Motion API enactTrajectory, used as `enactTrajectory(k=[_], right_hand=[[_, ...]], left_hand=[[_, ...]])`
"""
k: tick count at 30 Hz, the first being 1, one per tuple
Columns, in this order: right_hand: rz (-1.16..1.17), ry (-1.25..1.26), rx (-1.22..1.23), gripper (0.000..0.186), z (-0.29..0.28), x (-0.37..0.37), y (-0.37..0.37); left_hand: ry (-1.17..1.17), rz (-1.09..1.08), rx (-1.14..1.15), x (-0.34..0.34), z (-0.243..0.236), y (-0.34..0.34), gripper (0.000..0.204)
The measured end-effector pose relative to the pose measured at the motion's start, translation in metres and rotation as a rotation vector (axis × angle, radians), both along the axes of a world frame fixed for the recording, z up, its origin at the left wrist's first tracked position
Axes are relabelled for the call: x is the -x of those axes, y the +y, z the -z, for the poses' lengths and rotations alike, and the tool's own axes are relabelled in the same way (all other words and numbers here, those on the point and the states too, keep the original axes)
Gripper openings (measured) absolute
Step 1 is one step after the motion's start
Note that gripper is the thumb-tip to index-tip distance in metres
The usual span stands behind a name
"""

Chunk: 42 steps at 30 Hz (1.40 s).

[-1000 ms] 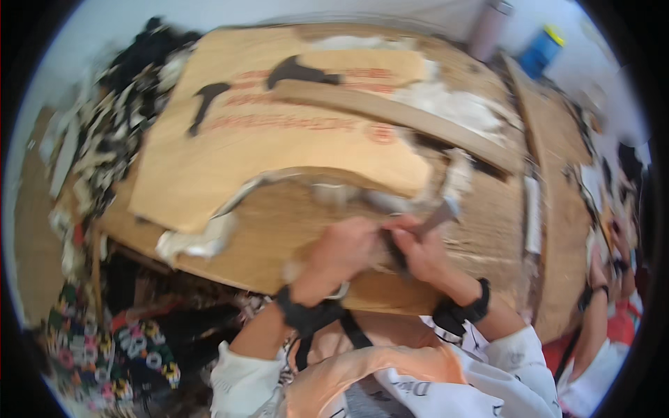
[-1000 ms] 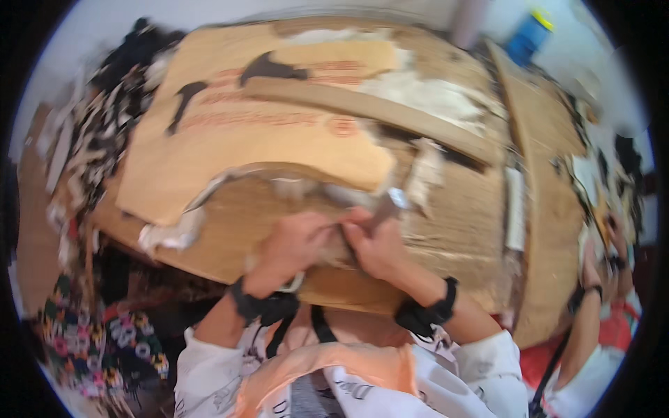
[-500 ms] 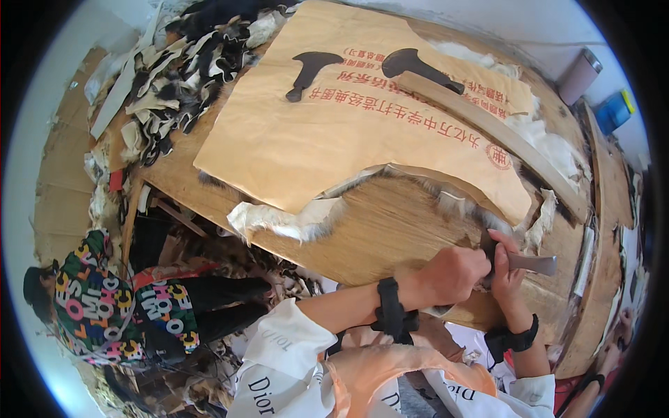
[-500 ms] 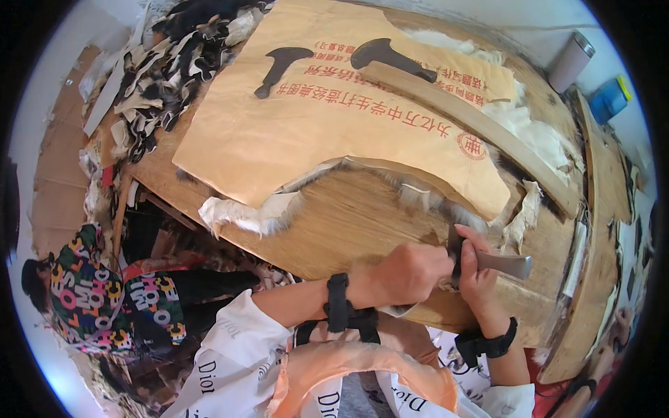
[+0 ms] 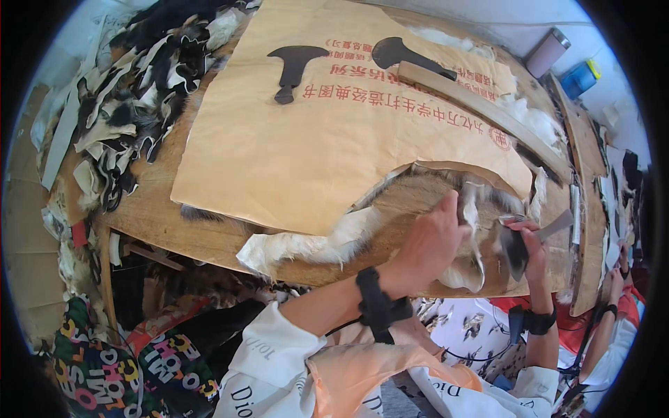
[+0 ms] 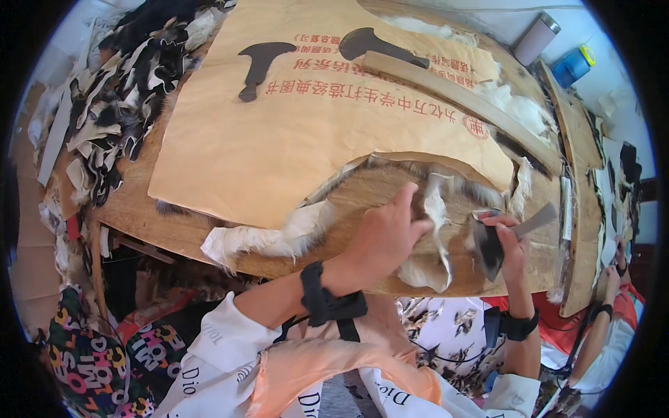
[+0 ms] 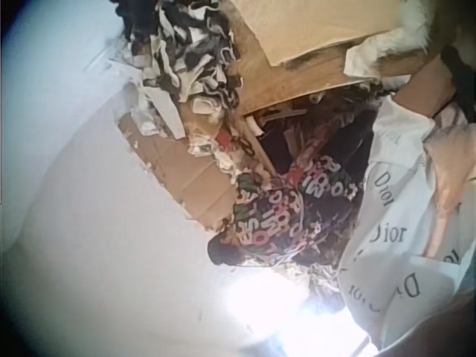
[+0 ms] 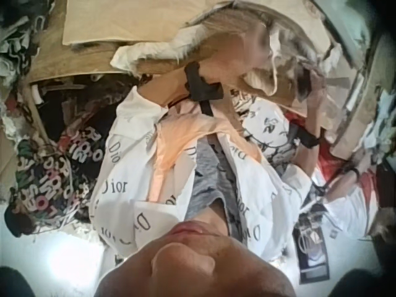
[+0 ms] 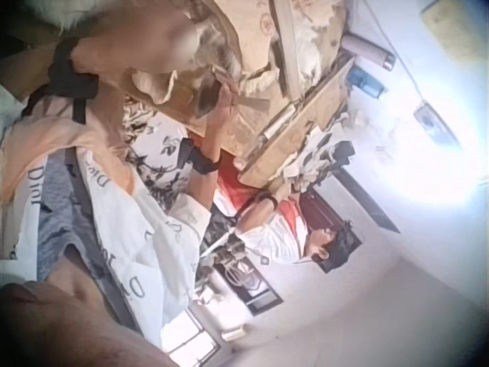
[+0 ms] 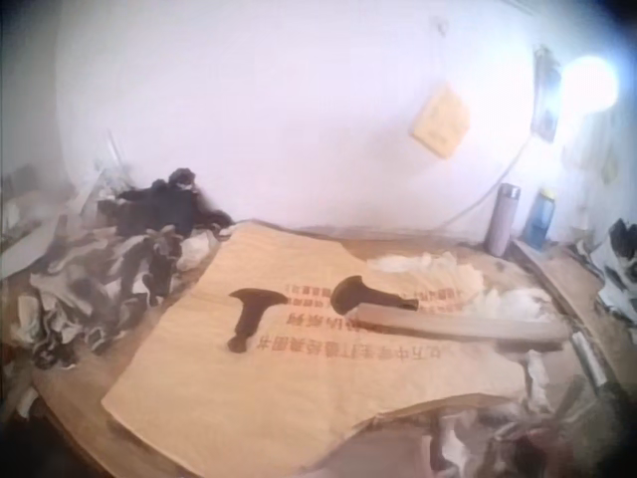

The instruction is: Cutting and preparing fur-lined skins using a hand blade and sewing pieces together.

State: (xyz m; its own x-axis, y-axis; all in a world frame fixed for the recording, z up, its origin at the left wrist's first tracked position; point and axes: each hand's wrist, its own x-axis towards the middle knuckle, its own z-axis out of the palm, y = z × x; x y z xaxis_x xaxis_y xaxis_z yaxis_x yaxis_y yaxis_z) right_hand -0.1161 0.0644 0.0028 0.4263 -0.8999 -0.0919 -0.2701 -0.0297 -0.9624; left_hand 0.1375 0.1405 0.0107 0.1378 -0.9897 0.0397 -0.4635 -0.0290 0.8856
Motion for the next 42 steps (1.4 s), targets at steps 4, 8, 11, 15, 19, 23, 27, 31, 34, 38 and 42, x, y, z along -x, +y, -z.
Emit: enactTrajectory(k=[4,8,11,15,19,23,27,31,34,38,42], right_hand=[[0.191,-0.463,-0.047,0.030,-0.047,-0.046,0.005],[-0.260,-0.807,-0.463,0.035,-0.078,-0.152,0.003],[-0.338,-0.308,-0.500,0.029,-0.098,-0.215,0.013],[-0.678,-0.119,-0.375,0.024,-0.065,-0.288,0.022],[-0.890,-0.066,-0.173,0.024,-0.017,-0.300,0.028],[-0.979,-0.121,-0.006,0.021,-0.001,-0.297,0.028],[-1.132,-0.069,-0.052,0.024,-0.004,-0.297,0.024],[-1.195,0.013,-0.054,0.022,-0.005,-0.301,0.023],[-1.084,-0.126,0.144,0.017,0.006,-0.305,0.026],[-1.105,-0.117,0.278,0.016,0.006,-0.313,0.028],[-1.069,-0.168,0.416,0.014,0.012,-0.314,0.029]], left_hand=[[-0.075,-0.065,0.298,-0.042,-0.019,0.038,0.025],[-0.350,-0.330,0.213,-0.113,-0.027,0.085,0.005],[-0.495,-0.517,0.215,-0.151,-0.014,0.116,0.008],[-0.672,-0.685,0.030,-0.158,-0.007,0.139,0.018],[-0.574,-0.752,-0.129,-0.148,-0.003,0.139,0.028],[-0.511,-0.776,-0.203,-0.142,0.002,0.143,0.028],[-0.450,-0.752,-0.233,-0.141,0.000,0.144,0.022],[-0.403,-0.799,-0.208,-0.142,0.001,0.141,0.020],[-0.417,-0.791,-0.159,-0.142,0.002,0.137,0.016],[-0.486,-0.750,-0.043,-0.139,-0.006,0.137,0.013],[-0.607,-0.680,0.116,-0.129,-0.011,0.131,0.014]])
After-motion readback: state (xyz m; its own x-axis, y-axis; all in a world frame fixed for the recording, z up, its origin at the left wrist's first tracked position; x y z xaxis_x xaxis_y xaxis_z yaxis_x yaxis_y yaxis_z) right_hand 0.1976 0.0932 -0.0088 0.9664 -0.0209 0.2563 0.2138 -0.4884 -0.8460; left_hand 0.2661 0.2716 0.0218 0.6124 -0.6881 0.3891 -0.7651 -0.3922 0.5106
